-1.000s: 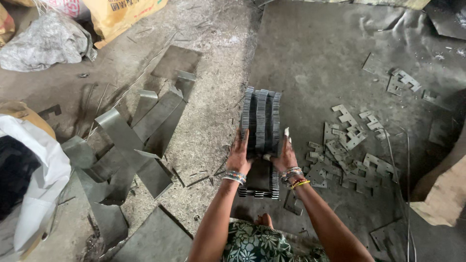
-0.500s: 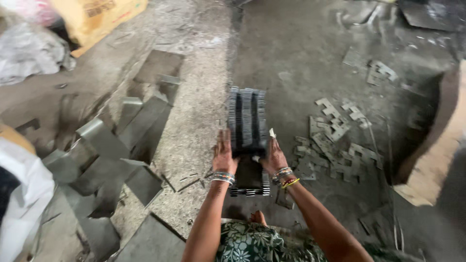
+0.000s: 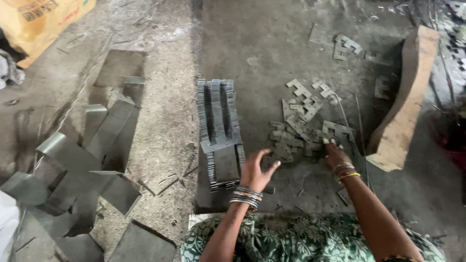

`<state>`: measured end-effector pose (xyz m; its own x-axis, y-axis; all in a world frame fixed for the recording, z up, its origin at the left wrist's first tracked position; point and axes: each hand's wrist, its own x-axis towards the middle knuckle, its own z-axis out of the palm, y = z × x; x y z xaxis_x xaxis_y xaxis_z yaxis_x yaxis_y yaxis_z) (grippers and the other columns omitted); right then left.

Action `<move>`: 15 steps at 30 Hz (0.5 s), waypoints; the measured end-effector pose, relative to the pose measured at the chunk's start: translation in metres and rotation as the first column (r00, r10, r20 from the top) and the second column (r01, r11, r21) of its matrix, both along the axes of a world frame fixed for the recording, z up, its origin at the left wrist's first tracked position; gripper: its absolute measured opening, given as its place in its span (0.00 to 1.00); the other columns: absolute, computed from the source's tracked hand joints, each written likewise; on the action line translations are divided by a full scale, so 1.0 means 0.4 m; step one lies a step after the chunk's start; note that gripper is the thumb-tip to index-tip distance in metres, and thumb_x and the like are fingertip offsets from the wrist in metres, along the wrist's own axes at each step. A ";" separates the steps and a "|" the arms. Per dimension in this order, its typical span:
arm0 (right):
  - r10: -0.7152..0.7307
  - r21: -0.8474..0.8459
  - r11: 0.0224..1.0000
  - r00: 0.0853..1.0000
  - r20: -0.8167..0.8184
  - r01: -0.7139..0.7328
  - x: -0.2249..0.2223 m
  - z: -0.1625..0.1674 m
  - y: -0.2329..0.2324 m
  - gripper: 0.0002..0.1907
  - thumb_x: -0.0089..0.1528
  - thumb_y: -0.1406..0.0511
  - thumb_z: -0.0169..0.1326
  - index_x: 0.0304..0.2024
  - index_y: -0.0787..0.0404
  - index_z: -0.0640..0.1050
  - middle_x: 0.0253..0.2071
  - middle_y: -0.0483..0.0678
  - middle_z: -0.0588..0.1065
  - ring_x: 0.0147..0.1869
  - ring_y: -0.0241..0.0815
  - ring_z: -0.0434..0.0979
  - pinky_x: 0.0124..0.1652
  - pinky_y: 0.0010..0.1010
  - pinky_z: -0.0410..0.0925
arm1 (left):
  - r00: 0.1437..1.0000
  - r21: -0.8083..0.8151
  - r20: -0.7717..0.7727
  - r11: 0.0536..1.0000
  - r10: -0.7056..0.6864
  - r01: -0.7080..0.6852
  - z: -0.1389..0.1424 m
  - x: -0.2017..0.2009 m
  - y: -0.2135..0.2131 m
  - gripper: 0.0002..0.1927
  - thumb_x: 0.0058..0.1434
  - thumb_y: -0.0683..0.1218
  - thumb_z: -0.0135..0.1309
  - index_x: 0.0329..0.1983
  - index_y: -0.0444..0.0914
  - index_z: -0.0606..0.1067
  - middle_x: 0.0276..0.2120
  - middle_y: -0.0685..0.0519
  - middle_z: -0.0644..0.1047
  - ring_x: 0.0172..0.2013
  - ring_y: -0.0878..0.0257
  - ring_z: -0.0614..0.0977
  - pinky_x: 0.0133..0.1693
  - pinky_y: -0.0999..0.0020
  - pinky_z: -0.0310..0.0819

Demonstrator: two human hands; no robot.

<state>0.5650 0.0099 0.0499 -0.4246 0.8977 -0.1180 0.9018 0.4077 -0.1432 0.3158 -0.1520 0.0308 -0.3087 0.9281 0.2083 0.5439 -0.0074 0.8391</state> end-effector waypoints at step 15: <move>-0.277 -0.178 0.927 0.921 0.273 0.332 0.338 -0.042 -0.190 0.12 0.59 0.60 0.57 0.41 0.58 0.85 0.42 0.58 0.82 0.48 0.59 0.84 0.46 0.48 0.77 | 0.783 -0.616 -0.472 0.787 -0.406 0.037 -0.197 0.218 -0.047 0.24 0.61 0.47 0.62 0.57 0.34 0.71 0.53 0.37 0.74 0.54 0.43 0.77 0.52 0.51 0.76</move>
<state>0.7000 -0.0662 0.0332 -0.0695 0.9195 -0.3869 0.9951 0.0912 0.0380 0.4031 -0.1707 -0.0478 -0.0783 0.9523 -0.2948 0.9468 0.1636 0.2771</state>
